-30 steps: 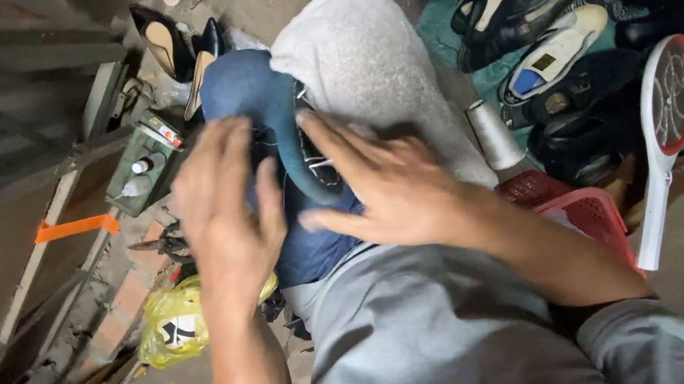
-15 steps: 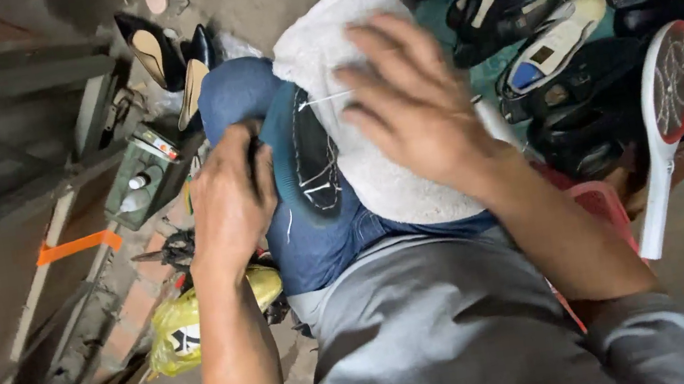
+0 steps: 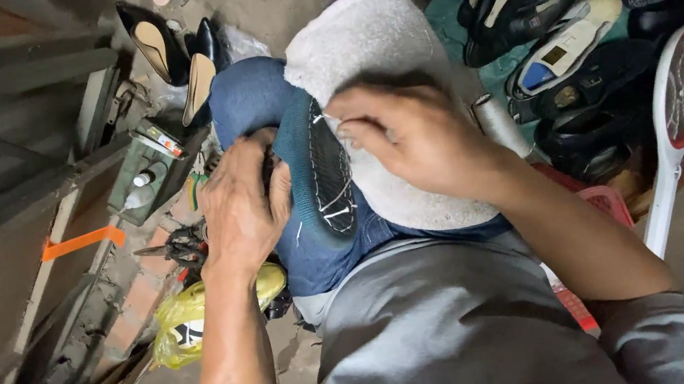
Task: Hand-sewing a blue shoe upper to a sole using a needle and thread.
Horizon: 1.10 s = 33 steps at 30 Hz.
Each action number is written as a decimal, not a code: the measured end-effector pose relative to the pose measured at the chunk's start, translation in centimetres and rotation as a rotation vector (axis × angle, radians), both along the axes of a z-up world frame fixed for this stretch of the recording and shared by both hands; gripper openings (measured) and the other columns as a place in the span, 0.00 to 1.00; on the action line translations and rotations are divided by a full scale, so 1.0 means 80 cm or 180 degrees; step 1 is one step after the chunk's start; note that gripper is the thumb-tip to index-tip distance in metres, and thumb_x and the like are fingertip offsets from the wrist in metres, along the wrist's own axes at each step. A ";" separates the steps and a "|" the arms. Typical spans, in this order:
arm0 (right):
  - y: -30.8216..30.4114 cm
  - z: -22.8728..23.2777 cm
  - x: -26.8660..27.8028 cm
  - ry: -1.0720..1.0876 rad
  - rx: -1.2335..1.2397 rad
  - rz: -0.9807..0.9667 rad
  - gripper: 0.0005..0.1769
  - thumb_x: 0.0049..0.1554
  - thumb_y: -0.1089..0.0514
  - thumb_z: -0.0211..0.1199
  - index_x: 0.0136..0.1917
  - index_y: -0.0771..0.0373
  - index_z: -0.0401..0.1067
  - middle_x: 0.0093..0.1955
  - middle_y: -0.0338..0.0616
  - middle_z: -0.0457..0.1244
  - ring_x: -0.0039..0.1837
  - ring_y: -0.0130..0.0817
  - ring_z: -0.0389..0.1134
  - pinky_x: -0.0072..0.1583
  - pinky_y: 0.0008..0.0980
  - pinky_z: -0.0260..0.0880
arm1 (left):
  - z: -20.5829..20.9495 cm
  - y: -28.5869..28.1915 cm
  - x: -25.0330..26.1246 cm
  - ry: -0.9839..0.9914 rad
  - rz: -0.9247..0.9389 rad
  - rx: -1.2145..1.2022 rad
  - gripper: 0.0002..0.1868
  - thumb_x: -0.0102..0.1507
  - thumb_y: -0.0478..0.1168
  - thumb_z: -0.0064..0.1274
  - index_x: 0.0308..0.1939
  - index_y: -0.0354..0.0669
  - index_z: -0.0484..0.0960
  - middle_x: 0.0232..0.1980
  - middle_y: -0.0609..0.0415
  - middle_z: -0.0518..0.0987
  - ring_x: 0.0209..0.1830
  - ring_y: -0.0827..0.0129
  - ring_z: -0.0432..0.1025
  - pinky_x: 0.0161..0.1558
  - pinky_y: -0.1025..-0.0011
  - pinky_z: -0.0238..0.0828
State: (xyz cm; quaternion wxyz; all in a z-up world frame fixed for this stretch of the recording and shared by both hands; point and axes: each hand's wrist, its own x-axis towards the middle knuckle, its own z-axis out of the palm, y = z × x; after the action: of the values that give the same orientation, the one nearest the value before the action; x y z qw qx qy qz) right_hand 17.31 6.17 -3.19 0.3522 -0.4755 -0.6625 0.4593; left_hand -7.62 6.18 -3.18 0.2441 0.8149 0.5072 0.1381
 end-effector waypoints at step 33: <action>-0.069 0.008 0.050 0.2620 -0.0886 0.0012 0.21 0.58 0.55 0.62 0.61 0.70 0.71 0.67 0.63 0.63 0.47 0.36 0.68 0.49 0.29 0.73 | 0.010 -0.061 -0.036 -0.1169 0.1607 -0.0211 0.04 0.67 0.28 0.54 0.43 0.29 0.82 0.51 0.46 0.78 0.45 0.61 0.73 0.45 0.71 0.69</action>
State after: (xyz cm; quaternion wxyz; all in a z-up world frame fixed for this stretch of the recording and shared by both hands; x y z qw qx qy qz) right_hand 21.34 0.66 -2.54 0.5187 -0.2946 -0.3994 0.6962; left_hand -10.50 1.27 -2.39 0.3160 0.6163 0.6451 0.3227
